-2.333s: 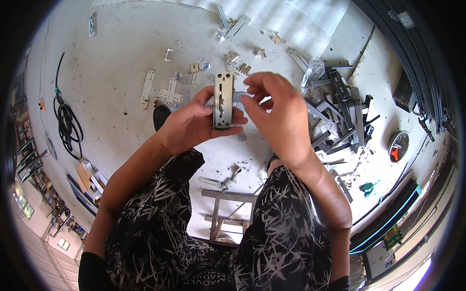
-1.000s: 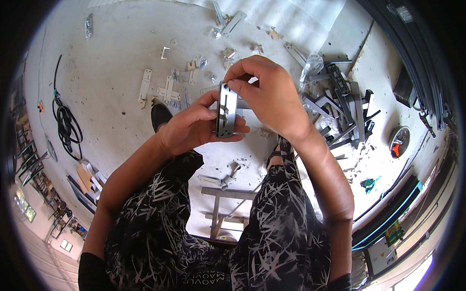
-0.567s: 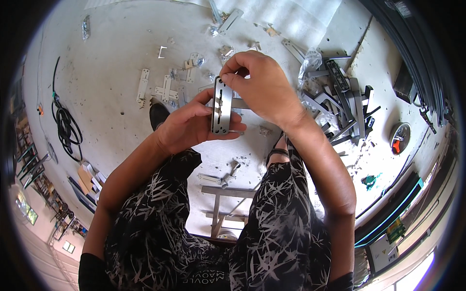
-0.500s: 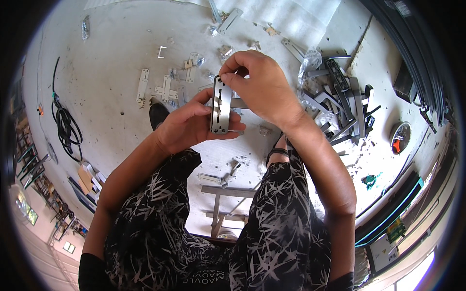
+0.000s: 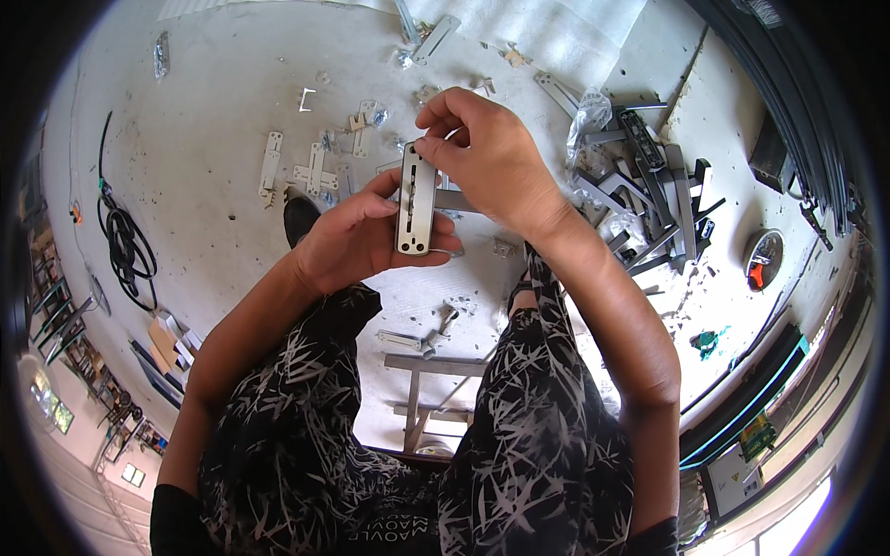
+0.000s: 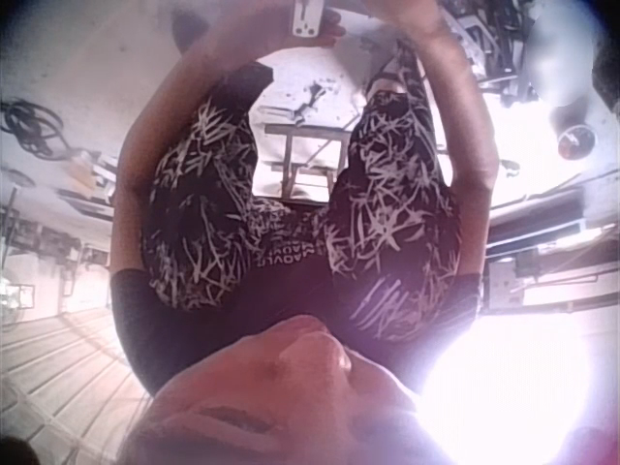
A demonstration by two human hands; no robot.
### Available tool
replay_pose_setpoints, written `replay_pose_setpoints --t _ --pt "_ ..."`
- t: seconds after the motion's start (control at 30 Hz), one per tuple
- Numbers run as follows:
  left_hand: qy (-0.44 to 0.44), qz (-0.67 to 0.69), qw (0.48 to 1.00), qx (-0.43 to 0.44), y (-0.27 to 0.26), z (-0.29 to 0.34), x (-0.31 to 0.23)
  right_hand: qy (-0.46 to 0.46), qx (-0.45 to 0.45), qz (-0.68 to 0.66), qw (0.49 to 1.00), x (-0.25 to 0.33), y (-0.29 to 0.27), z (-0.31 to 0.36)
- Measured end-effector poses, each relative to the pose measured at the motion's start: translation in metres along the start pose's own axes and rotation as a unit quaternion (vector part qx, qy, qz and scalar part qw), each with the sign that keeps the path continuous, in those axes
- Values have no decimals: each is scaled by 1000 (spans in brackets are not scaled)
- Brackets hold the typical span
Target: The person joins small silver metal components together by hand while sitting on a stool, turning the parts over to align them.
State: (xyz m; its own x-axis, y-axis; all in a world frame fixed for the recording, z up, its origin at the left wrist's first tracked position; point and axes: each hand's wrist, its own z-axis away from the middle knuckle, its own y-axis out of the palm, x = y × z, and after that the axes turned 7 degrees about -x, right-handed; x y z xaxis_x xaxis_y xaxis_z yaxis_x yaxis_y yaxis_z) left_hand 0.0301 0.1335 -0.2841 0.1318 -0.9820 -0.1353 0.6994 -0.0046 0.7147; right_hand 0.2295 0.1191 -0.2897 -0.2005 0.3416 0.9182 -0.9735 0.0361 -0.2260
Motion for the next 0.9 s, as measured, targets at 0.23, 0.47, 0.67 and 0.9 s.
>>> replay_pose_setpoints --t 0.23,0.47,0.67,0.9 --pt "2 -3 1000 16 1 1 -1 48 64 -43 996 1 -9 -2" --pt "-4 -24 1000 16 -4 1 1 40 69 -39 996 3 -7 -3" --pt "9 -82 996 -16 -1 4 2 47 71 -12 996 1 -5 -4" --pt "12 -95 995 -14 -2 5 0 93 92 -45 990 -1 -5 -6"
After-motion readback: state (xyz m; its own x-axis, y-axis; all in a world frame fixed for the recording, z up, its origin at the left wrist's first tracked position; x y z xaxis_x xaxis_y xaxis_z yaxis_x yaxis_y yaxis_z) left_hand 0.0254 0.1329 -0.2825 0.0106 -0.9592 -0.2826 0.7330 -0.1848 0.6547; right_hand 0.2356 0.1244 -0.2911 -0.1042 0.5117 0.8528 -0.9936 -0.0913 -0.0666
